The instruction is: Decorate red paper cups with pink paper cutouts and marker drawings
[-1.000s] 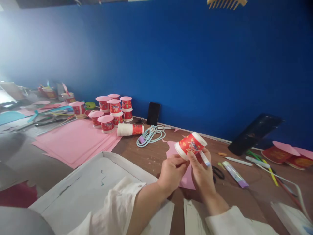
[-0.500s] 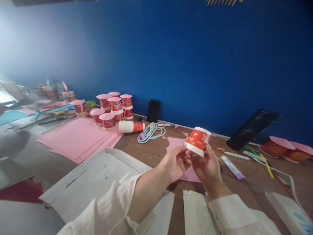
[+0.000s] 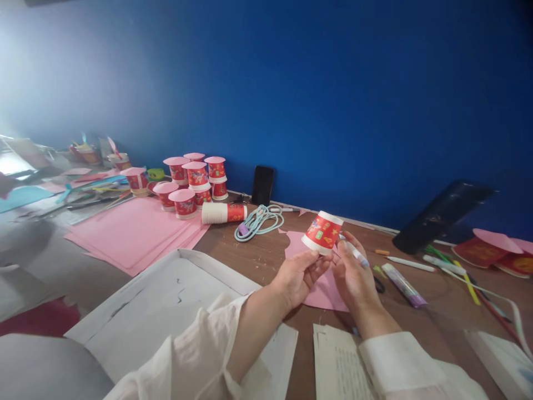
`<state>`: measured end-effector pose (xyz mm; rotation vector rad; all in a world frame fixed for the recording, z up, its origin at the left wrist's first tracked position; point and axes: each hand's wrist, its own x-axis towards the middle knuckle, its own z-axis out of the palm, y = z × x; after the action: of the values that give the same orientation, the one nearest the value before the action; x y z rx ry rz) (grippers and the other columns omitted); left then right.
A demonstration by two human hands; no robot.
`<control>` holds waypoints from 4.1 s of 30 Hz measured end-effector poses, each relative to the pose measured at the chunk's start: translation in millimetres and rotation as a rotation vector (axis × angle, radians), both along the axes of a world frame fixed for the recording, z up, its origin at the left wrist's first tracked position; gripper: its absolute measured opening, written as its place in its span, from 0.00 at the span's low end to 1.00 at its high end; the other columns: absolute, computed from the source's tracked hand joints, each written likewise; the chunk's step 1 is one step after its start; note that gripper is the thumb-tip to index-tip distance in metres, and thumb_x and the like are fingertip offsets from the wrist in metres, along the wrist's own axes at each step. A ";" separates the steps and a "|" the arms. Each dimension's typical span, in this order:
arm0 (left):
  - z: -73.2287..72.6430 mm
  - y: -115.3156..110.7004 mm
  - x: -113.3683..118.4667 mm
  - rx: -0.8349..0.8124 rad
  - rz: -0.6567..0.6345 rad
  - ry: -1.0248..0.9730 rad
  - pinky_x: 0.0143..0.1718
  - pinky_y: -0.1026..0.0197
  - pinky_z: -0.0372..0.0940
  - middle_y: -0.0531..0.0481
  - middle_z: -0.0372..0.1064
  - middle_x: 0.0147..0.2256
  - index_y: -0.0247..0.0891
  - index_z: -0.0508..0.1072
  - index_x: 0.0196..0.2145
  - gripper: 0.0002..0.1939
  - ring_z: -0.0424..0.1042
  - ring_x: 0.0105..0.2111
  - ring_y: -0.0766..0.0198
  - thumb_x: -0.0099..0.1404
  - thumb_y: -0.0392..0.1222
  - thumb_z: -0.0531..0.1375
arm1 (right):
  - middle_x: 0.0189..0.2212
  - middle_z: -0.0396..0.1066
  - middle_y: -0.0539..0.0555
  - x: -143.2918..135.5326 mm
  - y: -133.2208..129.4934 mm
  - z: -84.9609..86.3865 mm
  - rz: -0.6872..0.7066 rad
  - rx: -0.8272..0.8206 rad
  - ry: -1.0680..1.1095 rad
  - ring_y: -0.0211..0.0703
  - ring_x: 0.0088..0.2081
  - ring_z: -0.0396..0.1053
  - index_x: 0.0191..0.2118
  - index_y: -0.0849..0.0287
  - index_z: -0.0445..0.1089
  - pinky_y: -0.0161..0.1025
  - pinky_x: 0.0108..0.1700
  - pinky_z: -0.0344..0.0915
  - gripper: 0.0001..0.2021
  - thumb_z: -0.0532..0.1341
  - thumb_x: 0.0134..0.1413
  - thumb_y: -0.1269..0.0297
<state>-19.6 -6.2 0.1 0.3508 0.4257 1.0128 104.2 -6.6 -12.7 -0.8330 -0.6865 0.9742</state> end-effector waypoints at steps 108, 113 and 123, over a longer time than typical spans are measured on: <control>13.8 18.3 -18.2 -0.315 0.108 -0.043 0.20 0.73 0.62 0.55 0.58 0.17 0.31 0.67 0.26 0.06 0.64 0.17 0.74 0.60 0.28 0.55 | 0.38 0.74 0.56 -7.5 -31.5 7.4 -0.598 0.430 -1.354 0.47 0.39 0.73 0.54 0.59 0.66 0.46 0.47 0.69 0.23 0.67 0.52 0.67; 13.4 15.4 -15.4 -0.285 0.085 -0.017 0.24 0.71 0.66 0.52 0.63 0.19 0.30 0.68 0.26 0.06 0.67 0.19 0.72 0.62 0.29 0.56 | 0.38 0.74 0.58 -6.4 -28.5 7.1 -0.563 0.470 -1.536 0.50 0.40 0.71 0.54 0.60 0.66 0.47 0.46 0.67 0.22 0.66 0.53 0.69; 6.9 9.1 -14.0 -0.078 0.086 -0.055 0.31 0.69 0.68 0.50 0.70 0.26 0.30 0.72 0.30 0.02 0.70 0.25 0.72 0.60 0.31 0.63 | 0.37 0.75 0.57 -0.7 -25.8 2.9 -0.589 0.430 -1.561 0.50 0.38 0.71 0.51 0.59 0.69 0.47 0.45 0.65 0.16 0.62 0.56 0.69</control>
<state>-33.6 2.9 6.9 0.2355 0.4325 1.0838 103.5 -32.4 -9.7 -1.2173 -1.7330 -0.5537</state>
